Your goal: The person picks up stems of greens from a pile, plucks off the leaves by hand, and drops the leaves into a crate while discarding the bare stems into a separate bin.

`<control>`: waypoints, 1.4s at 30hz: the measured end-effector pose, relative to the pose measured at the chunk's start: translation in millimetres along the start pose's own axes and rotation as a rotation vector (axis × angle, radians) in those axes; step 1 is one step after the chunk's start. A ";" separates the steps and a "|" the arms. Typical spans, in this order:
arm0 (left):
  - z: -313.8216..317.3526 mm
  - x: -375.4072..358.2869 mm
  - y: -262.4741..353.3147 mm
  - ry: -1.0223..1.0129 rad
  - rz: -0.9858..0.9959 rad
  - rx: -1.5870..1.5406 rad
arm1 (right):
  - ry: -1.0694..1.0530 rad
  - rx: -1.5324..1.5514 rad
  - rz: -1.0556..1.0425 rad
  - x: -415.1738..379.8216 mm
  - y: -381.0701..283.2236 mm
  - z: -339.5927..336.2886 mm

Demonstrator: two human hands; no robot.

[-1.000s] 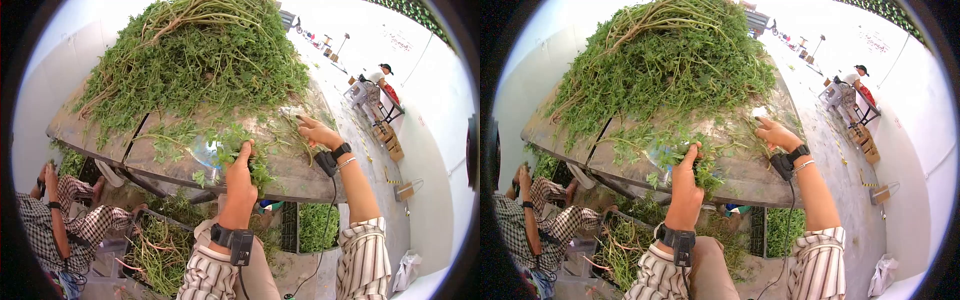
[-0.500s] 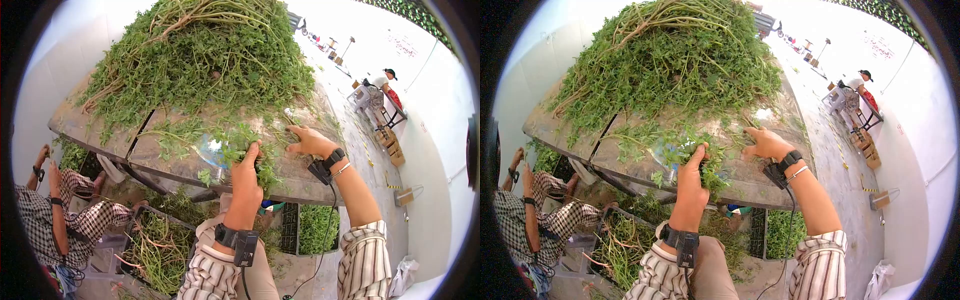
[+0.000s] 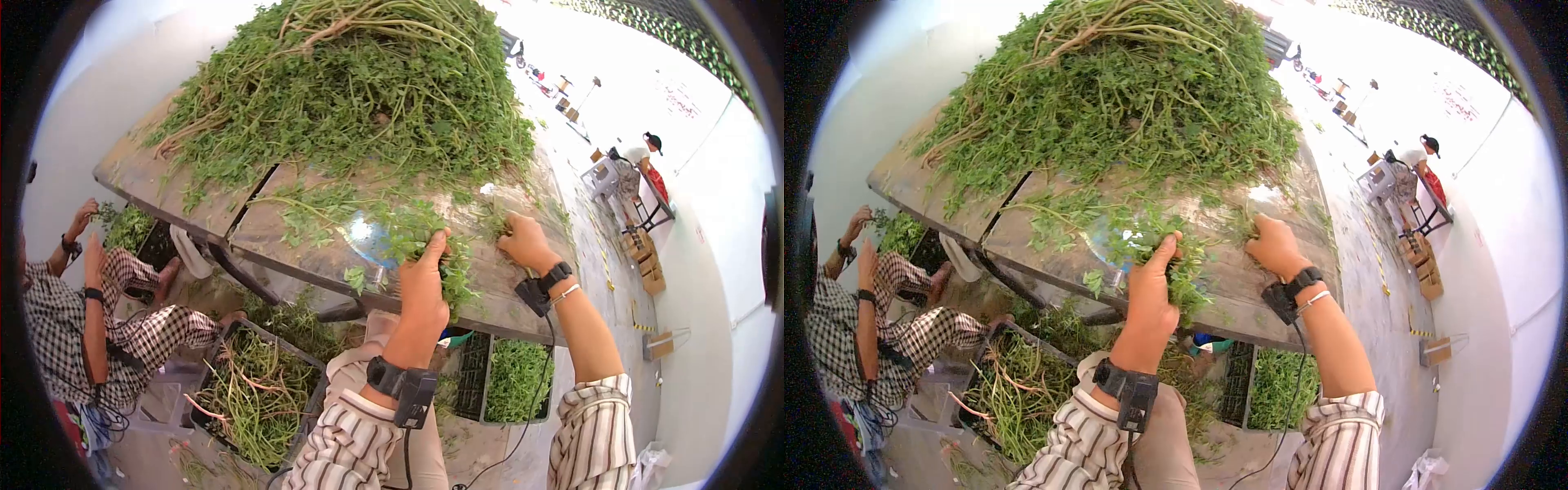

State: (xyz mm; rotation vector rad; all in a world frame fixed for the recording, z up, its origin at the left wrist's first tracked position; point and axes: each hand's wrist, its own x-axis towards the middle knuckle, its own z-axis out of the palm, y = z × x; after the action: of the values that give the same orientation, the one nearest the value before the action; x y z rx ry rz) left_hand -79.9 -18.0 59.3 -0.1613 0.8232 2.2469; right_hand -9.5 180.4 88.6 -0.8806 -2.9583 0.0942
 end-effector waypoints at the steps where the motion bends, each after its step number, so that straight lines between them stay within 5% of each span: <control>1: 0.6 -0.9 -0.3 -0.002 0.008 -0.026 | 0.069 0.104 0.027 -2.4 6.2 1.1; 5: 5.0 -1.4 -1.1 0.022 -0.021 -0.061 | 0.235 0.239 0.098 1.1 39.4 -11.9; 6: 4.6 -1.2 -2.7 0.041 -0.033 -0.069 | 0.188 0.536 0.127 -7.2 33.9 -27.1; 8: -0.3 12.7 -24.5 0.000 -0.045 -0.158 | 0.307 0.624 0.017 -19.9 8.0 -54.6; 10: 6.1 5.8 -22.8 0.067 -0.019 -0.107 | 0.177 0.529 0.204 -15.0 2.4 -90.7; 12: 4.6 12.2 -38.6 0.018 -0.036 -0.098 | 0.429 0.829 -0.011 14.4 44.1 -88.6; 15: 6.2 6.1 -41.0 0.094 -0.175 0.065 | 0.415 0.819 -0.067 -13.1 -46.7 -131.5; 18: 11.1 2.3 -50.0 0.132 -0.103 0.014 | 0.453 0.898 -0.233 -35.1 -124.7 -142.2; 22: 4.9 13.6 -67.3 -0.069 -0.090 -0.009 | 0.093 1.089 -0.340 -71.7 -233.9 -119.9; 24: -1.4 16.4 -62.6 -0.104 -0.066 -0.116 | -0.198 0.624 -0.640 -83.4 -260.5 -111.5; 26: -7.4 16.4 -51.5 -0.131 -0.068 -0.230 | -0.445 0.637 -0.586 -85.7 -269.6 -109.1; 28: -10.5 16.2 -41.7 -0.157 -0.078 -0.308 | -0.192 0.668 -0.817 -72.3 -250.8 -88.5; 33: -2.7 7.7 -24.0 -0.226 -0.134 -0.419 | 0.159 0.610 -0.516 -91.4 -185.1 -83.3; 35: -2.4 -2.4 -6.4 -0.224 -0.142 -0.386 | 0.234 0.655 -0.243 -109.8 -163.3 -74.1; 42: -2.8 -11.2 -7.0 -0.237 -0.142 -0.309 | 0.439 0.830 0.034 -174.2 -118.7 -7.1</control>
State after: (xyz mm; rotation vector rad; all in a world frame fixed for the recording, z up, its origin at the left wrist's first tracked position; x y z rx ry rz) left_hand -67.3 -22.6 57.3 -0.0916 0.3274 2.1933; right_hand 72.1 -13.9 98.6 -0.6909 -2.1642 0.9117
